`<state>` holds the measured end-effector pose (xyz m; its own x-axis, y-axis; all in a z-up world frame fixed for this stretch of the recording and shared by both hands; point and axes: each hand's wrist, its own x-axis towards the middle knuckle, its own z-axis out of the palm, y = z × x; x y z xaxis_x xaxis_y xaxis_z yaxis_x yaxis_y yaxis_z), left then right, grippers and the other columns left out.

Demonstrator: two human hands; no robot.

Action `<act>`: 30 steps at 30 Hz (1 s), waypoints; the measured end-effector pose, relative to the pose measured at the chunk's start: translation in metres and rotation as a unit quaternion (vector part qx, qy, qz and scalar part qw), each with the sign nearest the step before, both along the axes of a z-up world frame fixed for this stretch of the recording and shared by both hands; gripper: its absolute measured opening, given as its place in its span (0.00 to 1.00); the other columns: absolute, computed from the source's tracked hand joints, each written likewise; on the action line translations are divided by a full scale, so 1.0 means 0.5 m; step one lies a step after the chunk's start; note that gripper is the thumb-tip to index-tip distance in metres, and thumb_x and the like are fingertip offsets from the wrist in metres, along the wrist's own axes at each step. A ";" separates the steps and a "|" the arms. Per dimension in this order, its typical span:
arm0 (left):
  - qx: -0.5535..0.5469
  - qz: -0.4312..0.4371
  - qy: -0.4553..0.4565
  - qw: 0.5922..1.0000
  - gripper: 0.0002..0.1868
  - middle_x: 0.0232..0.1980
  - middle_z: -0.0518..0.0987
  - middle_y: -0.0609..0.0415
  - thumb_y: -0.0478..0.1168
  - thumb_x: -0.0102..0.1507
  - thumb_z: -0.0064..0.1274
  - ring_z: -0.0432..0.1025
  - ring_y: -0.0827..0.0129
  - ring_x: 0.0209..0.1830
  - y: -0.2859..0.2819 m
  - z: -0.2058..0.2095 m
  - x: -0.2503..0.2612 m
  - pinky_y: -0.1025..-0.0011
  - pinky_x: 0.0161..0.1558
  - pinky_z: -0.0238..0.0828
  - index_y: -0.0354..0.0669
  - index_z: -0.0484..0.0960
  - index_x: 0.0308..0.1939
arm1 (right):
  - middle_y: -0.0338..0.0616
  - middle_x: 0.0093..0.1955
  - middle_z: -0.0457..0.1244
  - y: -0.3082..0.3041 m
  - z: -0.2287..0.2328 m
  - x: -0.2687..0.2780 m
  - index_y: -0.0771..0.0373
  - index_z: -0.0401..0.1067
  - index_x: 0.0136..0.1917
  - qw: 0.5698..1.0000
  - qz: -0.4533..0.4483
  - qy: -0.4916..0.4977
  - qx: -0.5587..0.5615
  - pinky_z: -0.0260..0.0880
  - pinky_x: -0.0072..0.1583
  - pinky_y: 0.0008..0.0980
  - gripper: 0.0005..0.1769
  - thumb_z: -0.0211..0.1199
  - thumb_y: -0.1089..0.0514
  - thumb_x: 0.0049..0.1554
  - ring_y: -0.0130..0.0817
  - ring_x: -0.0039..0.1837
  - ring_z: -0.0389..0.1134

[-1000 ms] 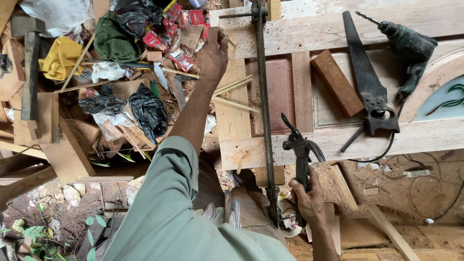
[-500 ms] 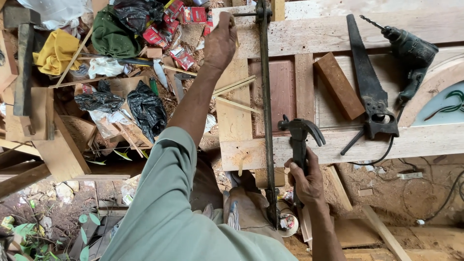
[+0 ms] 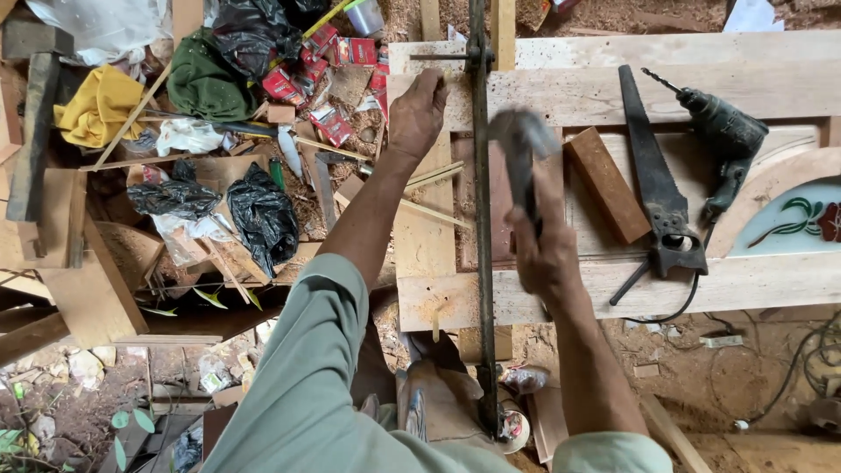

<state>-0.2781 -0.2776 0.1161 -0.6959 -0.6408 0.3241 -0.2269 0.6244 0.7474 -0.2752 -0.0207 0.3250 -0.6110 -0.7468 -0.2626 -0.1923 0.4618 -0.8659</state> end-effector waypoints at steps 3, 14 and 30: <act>-0.009 0.015 -0.003 1.000 0.16 0.34 0.78 0.51 0.56 0.74 0.32 0.76 0.55 0.24 -0.002 -0.009 0.002 0.53 0.23 0.77 0.51 0.65 0.46 | 0.44 0.46 0.66 -0.067 0.008 -0.031 0.60 0.43 0.83 0.956 0.046 0.194 -0.217 0.60 0.25 0.19 0.23 0.34 0.60 0.76 0.21 0.28 0.55; 0.067 -0.004 -0.072 0.995 0.10 0.39 0.80 0.53 0.54 0.74 0.34 0.77 0.56 0.24 0.001 -0.024 0.006 0.56 0.27 0.79 0.58 0.62 0.51 | 0.44 0.47 0.68 -0.212 0.062 -0.047 0.45 0.44 0.84 0.991 -0.014 0.035 0.132 0.74 0.35 0.31 0.31 0.43 0.48 0.70 0.32 0.43 0.69; 0.490 0.102 -0.144 0.854 0.45 0.64 0.80 0.51 0.59 0.51 0.70 0.75 0.53 0.64 -0.082 -0.148 0.081 0.57 0.65 0.70 0.56 0.73 0.69 | 0.67 0.49 0.68 -0.207 -0.005 -0.055 0.54 0.61 0.79 0.963 0.059 0.254 -0.065 0.69 0.37 0.47 0.25 0.52 0.52 0.70 0.54 0.42 0.73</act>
<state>-0.2377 -0.3185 0.0421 -0.4978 -0.6236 -0.6027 -0.5193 -0.3424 0.7830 -0.3027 -0.1242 0.3223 -0.5454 -0.8250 0.1482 -0.6513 0.3058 -0.6945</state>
